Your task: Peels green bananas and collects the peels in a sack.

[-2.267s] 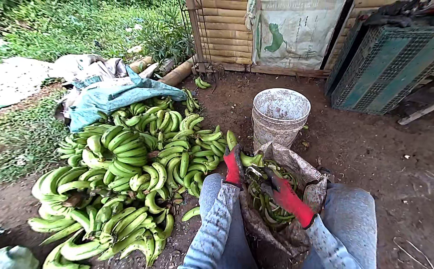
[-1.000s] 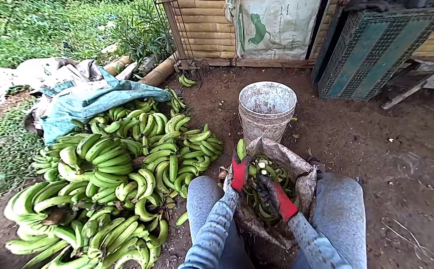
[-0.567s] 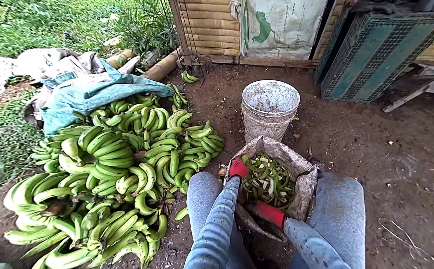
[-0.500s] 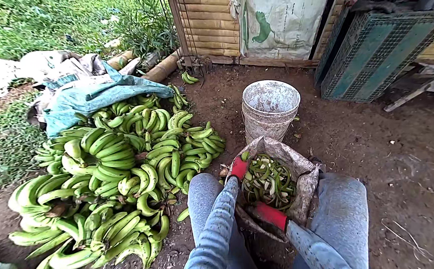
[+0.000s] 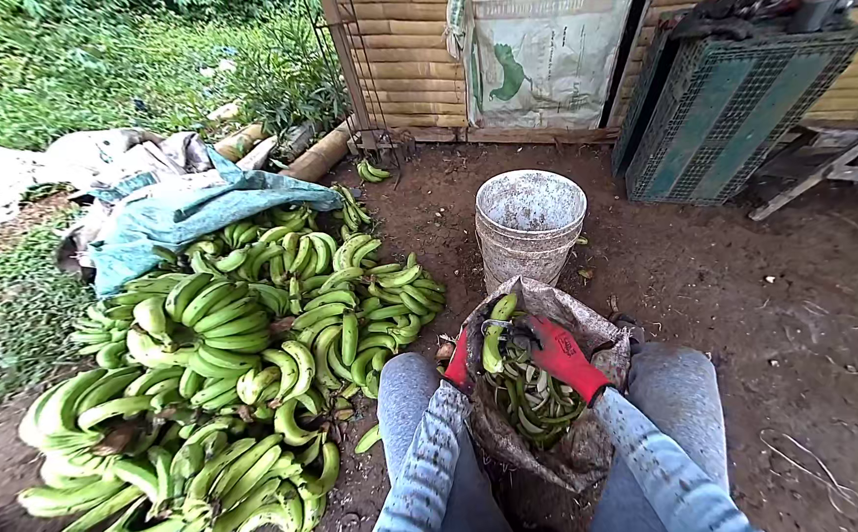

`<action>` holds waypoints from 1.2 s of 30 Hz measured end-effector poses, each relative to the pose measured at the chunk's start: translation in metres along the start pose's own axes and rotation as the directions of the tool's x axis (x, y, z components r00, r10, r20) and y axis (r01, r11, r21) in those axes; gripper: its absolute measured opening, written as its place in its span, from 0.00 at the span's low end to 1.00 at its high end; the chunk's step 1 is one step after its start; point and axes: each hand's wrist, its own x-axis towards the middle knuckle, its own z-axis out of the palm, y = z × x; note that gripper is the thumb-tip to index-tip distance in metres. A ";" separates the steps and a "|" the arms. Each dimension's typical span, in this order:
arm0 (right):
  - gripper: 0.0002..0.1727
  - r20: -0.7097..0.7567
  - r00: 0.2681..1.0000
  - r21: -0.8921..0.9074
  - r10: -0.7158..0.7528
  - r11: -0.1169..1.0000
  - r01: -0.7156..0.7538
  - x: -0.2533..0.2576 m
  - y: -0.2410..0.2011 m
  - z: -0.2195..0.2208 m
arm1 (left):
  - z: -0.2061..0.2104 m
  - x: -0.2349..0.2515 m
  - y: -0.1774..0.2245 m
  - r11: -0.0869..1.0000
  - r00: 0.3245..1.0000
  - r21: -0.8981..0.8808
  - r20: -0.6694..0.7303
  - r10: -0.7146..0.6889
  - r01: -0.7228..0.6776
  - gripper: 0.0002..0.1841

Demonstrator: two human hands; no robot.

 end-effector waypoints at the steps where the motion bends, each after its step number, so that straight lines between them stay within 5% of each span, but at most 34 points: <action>1: 0.24 -0.066 0.995 0.015 0.074 0.997 -0.073 0.007 0.004 0.000 | -0.003 -0.001 -0.006 1.000 1.000 0.027 0.002 -0.005 0.005 0.21; 5: 0.22 -0.221 0.912 0.161 0.345 0.935 -0.315 0.032 0.022 -0.022 | 0.009 -0.014 -0.011 0.947 0.982 0.316 -0.191 0.002 0.060 0.23; 8: 0.19 -0.120 0.985 0.233 0.128 0.968 -0.097 0.008 0.010 -0.013 | 0.000 0.002 -0.013 0.948 0.962 0.315 -0.270 0.050 0.039 0.22; 11: 0.19 0.076 0.991 0.260 -0.112 0.961 0.089 -0.014 -0.004 -0.002 | -0.002 0.014 0.000 0.996 0.976 0.090 -0.219 0.010 0.010 0.23; 14: 0.21 -0.015 0.999 0.106 0.030 0.994 -0.028 -0.005 0.001 -0.007 | -0.001 0.001 -0.009 0.988 0.989 -0.068 -0.033 -0.143 0.141 0.28; 18: 0.20 -0.291 0.923 0.120 0.253 0.966 -0.228 0.025 0.019 -0.025 | 0.011 -0.011 -0.004 0.972 0.994 0.217 -0.079 -0.071 0.087 0.21; 20: 0.20 -0.298 0.931 0.192 0.210 0.969 -0.157 0.017 0.013 -0.024 | 0.006 -0.001 -0.005 0.967 0.982 0.253 -0.183 0.056 -0.008 0.22; 24: 0.22 -0.045 0.997 0.158 -0.060 0.985 0.066 -0.024 -0.012 -0.001 | 0.003 0.018 0.000 0.989 0.949 0.086 -0.280 0.143 -0.123 0.24; 27: 0.22 -0.029 0.999 0.010 -0.015 1.000 0.015 -0.016 -0.016 -0.002 | 0.001 0.012 -0.004 0.995 0.987 -0.051 -0.143 0.078 -0.087 0.25; 30: 0.21 -0.209 0.962 -0.024 0.173 0.983 -0.182 0.016 0.010 -0.017 | -0.006 -0.001 -0.015 0.978 0.994 0.202 0.087 -0.064 0.045 0.21; 32: 0.21 -0.257 0.931 0.030 0.259 0.965 -0.260 0.024 0.020 -0.028 | -0.002 -0.007 -0.020 0.924 0.995 0.371 -0.010 -0.096 0.093 0.23; 36: 0.22 -0.175 0.977 0.104 0.118 0.989 -0.101 -0.009 -0.009 -0.011 | 0.004 0.009 -0.012 0.983 0.932 0.175 -0.363 0.006 0.062 0.25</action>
